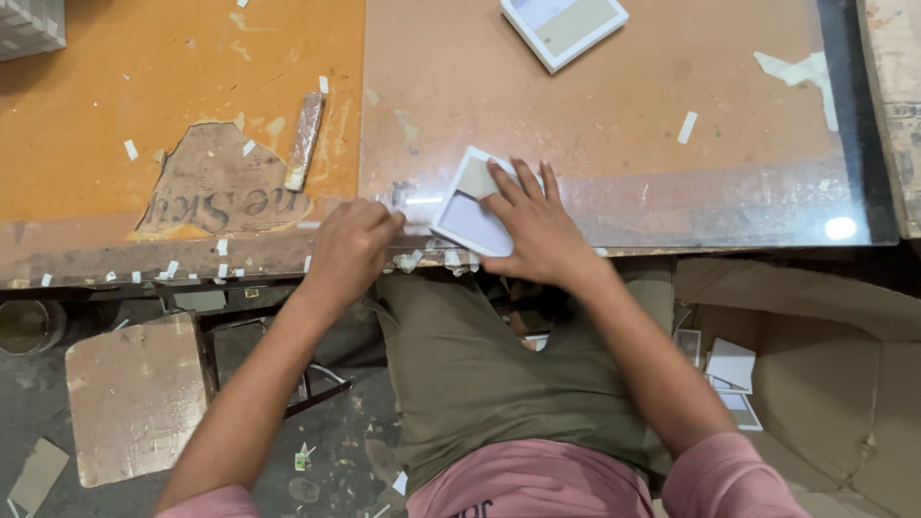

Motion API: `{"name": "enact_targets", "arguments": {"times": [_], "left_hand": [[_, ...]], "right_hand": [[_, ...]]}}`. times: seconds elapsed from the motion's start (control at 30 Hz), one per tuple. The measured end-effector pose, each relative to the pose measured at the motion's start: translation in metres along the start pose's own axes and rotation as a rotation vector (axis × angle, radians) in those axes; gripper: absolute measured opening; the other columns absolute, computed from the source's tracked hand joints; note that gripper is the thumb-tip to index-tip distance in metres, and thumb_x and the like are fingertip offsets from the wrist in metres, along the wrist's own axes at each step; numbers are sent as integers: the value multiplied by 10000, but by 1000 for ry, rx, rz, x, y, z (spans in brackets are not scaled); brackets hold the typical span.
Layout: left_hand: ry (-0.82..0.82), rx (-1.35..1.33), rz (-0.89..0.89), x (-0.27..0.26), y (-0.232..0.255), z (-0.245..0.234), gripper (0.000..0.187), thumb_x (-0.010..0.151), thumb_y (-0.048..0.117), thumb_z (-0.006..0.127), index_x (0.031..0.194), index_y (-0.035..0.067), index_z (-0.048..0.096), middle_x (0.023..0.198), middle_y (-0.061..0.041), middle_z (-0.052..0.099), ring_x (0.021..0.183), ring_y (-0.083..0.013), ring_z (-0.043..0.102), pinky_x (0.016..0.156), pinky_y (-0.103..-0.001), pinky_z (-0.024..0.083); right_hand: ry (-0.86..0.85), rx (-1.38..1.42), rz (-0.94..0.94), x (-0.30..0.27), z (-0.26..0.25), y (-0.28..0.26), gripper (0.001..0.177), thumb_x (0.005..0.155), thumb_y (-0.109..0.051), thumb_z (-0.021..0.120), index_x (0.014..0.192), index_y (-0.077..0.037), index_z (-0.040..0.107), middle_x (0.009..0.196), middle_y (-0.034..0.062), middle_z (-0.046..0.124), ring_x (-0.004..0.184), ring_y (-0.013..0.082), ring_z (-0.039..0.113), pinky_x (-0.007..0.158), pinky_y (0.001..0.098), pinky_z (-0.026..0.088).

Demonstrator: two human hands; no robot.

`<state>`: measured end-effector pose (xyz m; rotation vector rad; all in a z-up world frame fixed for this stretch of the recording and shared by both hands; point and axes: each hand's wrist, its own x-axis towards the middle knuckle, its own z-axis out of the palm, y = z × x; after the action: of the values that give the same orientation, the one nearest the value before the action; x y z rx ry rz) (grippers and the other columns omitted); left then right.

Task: The person sands the edges of small white rectangular frames using a sanding block. They repeatedly flip and rotate each frame to sand all sides, then place the finished frames into a cardboard box.

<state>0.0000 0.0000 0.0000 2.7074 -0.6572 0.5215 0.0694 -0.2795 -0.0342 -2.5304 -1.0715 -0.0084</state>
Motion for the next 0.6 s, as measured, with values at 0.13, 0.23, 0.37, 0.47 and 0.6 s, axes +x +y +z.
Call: {"name": "enact_targets", "arguments": {"times": [0.13,0.23,0.37,0.47,0.6], "left_hand": [[184,-159,-367,14,19,10,192,921,99,697,1077,-7,733,813,-179,633,742,-374,640,669,-454,500],[49,-267,-617,40,25,33,165,913,151,683,955,4,743,733,-240,676,678,-415,690,653,-477,538],[-6,-123,-701,82,33,73,179,903,140,659,883,-17,743,769,-271,706,738,-443,711,702,-505,569],[-83,-28,-642,102,47,106,153,884,87,614,918,4,739,800,-248,725,761,-423,729,699,-501,586],[-183,-13,-377,121,57,123,142,874,128,637,938,36,724,822,-208,733,752,-385,735,662,-489,577]], "right_hand": [[-27,39,-56,-11,-14,3,462,744,-384,814,1137,-145,768,1587,260,330,1461,516,228,1184,694,105],[53,194,-3,-24,-10,-1,460,792,-373,814,1181,-133,760,1582,326,298,1462,517,251,1180,613,221],[156,260,18,-29,11,5,426,832,-322,819,1213,-142,758,1573,352,316,1488,492,328,1231,540,289],[152,202,1,-31,23,12,407,826,-267,816,1207,-137,759,1571,341,312,1453,520,368,1202,546,291],[125,370,138,-32,20,22,591,799,-222,833,1302,-44,579,1646,269,301,1334,462,494,1123,486,415]]}}
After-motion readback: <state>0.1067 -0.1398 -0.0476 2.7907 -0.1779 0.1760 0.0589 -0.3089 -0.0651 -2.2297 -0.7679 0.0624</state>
